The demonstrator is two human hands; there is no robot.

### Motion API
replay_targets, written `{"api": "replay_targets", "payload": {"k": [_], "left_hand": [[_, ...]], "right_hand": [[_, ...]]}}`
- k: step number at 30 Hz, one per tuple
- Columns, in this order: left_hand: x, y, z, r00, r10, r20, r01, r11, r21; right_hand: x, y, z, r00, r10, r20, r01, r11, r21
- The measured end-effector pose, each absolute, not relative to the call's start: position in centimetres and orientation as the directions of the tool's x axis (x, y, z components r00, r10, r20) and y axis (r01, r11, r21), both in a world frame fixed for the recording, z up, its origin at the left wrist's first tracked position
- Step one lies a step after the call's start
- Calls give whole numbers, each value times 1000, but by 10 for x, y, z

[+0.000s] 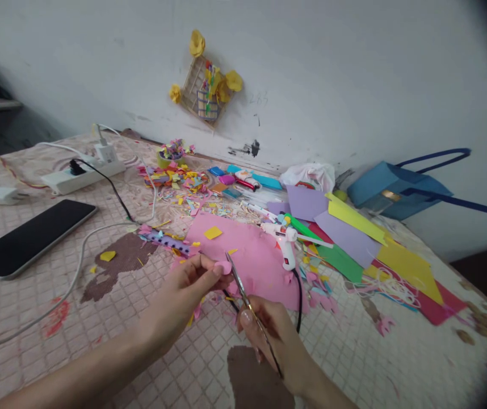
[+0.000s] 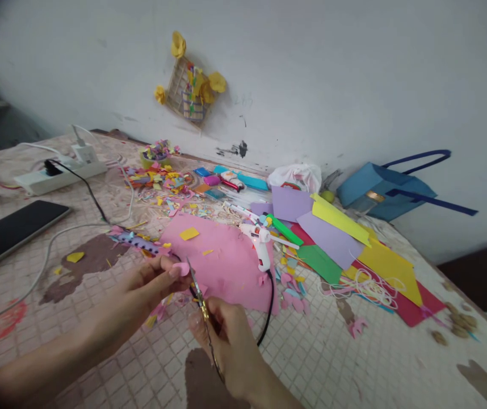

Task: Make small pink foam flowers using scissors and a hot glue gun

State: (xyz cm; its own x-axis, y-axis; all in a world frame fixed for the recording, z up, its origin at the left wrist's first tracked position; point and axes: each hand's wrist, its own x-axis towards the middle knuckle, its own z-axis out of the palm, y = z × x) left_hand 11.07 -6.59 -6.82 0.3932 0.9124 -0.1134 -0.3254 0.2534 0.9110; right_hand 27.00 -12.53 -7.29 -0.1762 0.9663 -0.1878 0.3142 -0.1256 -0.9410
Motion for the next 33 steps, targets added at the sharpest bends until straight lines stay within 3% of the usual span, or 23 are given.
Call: {"api": "replay_targets", "payload": {"k": [33], "left_hand": [[112, -67, -68, 370, 918, -144, -270, 255, 928]], "right_hand": [[273, -122, -78, -184, 965, -185, 356, -110, -928]]}}
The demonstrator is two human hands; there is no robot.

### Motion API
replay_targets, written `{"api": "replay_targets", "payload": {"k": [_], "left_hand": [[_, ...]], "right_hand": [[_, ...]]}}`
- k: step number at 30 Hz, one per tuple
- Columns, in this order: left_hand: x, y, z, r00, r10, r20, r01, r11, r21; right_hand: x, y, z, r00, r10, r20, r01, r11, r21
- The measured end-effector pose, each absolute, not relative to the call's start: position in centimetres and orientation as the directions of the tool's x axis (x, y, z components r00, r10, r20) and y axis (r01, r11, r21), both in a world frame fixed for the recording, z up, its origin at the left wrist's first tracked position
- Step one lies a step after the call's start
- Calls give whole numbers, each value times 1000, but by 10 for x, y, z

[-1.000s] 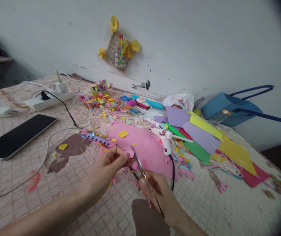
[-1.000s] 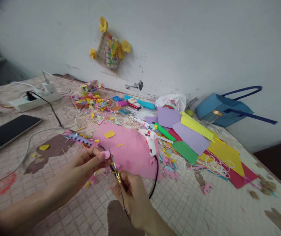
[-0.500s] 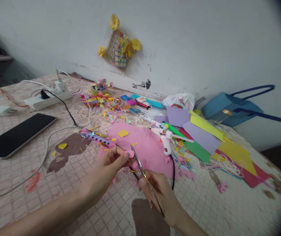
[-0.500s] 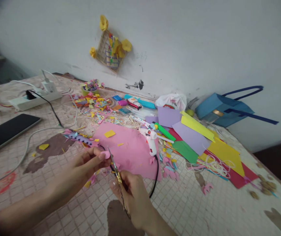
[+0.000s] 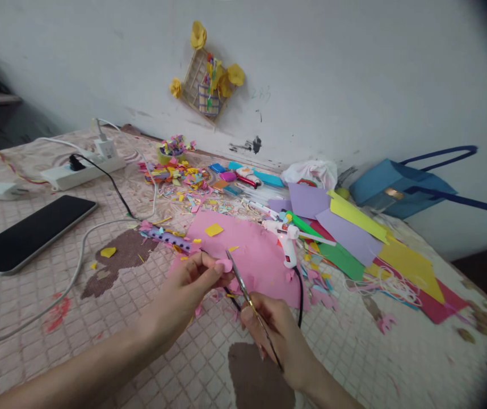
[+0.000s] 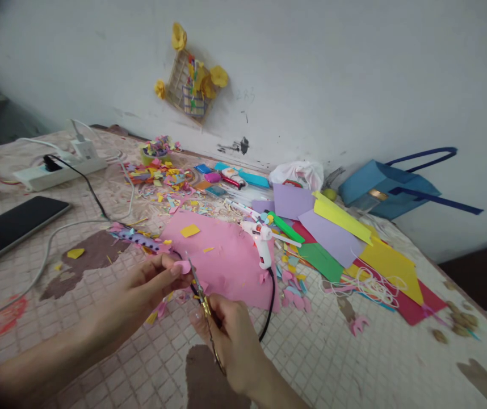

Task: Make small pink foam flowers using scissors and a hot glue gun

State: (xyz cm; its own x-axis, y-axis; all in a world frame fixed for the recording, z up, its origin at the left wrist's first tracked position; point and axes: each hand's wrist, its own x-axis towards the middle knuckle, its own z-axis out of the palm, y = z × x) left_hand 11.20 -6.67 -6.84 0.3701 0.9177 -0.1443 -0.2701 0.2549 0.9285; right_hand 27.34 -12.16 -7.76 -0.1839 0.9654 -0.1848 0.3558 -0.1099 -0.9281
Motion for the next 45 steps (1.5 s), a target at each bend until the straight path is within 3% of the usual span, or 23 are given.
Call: {"api": "replay_targets", "payload": {"k": [13, 20, 30, 45], "left_hand": [[113, -66, -69, 352, 925, -141, -255, 240, 937], [110, -61, -68, 450, 889, -78, -339, 251, 907], [103, -53, -68, 536, 843, -57, -245, 220, 944], [103, -52, -69, 645, 758, -90, -189, 273, 943]], "right_hand": [[273, -123, -78, -178, 967, -183, 348, -112, -931], [280, -124, -77, -211, 961, -177, 388, -83, -918], [291, -124, -74, -220, 955, -198, 510, -61, -858], [306, -130, -61, -327, 902, -283, 514, -82, -854]]}}
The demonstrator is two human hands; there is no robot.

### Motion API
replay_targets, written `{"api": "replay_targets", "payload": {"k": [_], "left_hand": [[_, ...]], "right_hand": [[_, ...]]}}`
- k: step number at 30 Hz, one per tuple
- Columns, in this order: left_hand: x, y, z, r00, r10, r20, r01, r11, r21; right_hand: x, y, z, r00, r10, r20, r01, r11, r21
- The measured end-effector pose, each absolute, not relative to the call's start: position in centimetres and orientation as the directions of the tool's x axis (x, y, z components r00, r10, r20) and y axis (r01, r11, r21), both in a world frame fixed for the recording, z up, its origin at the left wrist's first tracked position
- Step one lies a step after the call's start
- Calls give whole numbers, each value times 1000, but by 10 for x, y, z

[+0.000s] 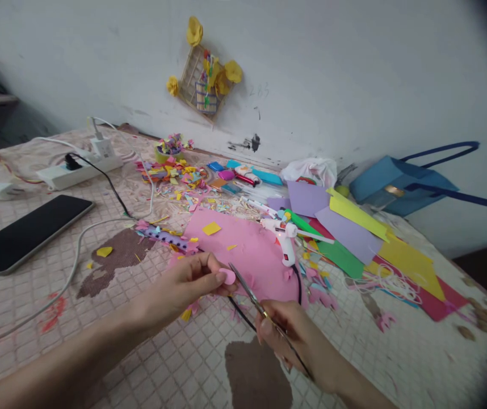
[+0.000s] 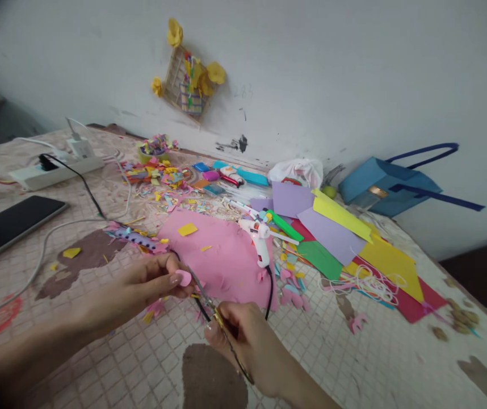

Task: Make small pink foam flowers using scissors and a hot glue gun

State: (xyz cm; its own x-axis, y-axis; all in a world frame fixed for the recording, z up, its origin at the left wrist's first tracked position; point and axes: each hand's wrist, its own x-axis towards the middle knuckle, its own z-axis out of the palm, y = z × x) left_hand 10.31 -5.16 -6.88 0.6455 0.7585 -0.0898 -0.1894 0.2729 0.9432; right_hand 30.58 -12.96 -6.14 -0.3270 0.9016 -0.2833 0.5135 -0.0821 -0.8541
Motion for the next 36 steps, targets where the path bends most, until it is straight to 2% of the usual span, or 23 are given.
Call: {"api": "replay_targets", "payload": {"k": [23, 36], "left_hand": [[104, -51, -69, 671, 739, -65, -207, 271, 940], [99, -50, -67, 712, 697, -81, -138, 252, 958]], "right_hand": [[308, -127, -64, -324, 911, -254, 522, -52, -851], [313, -130, -56, -350, 894, -279, 595, -18, -804]]}}
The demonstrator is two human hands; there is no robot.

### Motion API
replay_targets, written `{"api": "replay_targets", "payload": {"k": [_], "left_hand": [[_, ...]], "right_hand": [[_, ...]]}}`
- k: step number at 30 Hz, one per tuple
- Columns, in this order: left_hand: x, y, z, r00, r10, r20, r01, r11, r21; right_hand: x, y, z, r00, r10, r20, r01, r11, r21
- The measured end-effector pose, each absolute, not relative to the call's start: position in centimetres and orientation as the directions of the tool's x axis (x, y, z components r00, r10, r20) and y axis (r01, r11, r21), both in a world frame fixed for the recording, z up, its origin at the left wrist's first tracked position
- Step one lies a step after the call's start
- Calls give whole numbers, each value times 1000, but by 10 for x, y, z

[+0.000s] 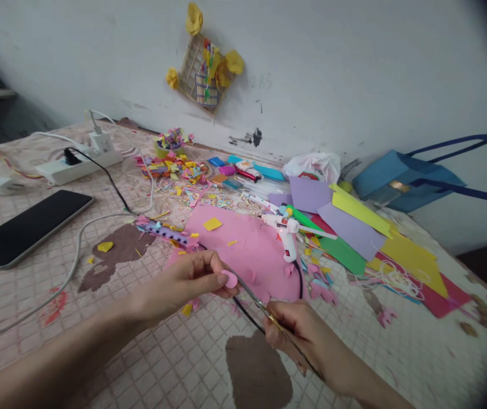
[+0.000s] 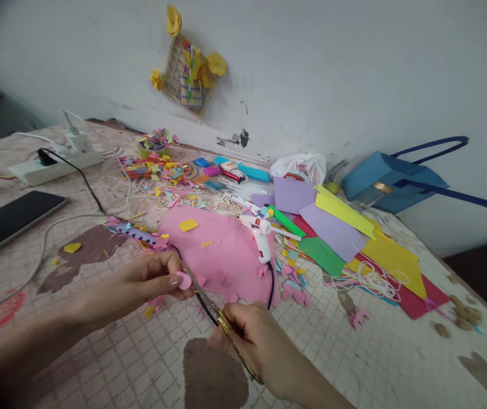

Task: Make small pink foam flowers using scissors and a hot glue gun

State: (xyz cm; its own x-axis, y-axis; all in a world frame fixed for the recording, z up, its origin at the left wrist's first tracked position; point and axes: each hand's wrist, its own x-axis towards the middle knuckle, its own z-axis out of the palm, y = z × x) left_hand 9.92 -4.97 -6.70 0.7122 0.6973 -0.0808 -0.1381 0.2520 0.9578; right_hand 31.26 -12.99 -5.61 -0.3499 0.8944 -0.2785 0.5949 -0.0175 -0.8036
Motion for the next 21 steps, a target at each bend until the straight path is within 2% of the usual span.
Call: {"api": "replay_targets", "payload": {"k": [11, 21], "left_hand": [[96, -49, -63, 799, 587, -131, -118, 367, 923], [95, -49, -67, 827, 546, -134, -75, 343, 936]], "right_hand": [[327, -134, -42, -465, 810, -357, 600, -9, -800], [332, -136, -45, -467, 806, -363, 659, 44, -751]]}}
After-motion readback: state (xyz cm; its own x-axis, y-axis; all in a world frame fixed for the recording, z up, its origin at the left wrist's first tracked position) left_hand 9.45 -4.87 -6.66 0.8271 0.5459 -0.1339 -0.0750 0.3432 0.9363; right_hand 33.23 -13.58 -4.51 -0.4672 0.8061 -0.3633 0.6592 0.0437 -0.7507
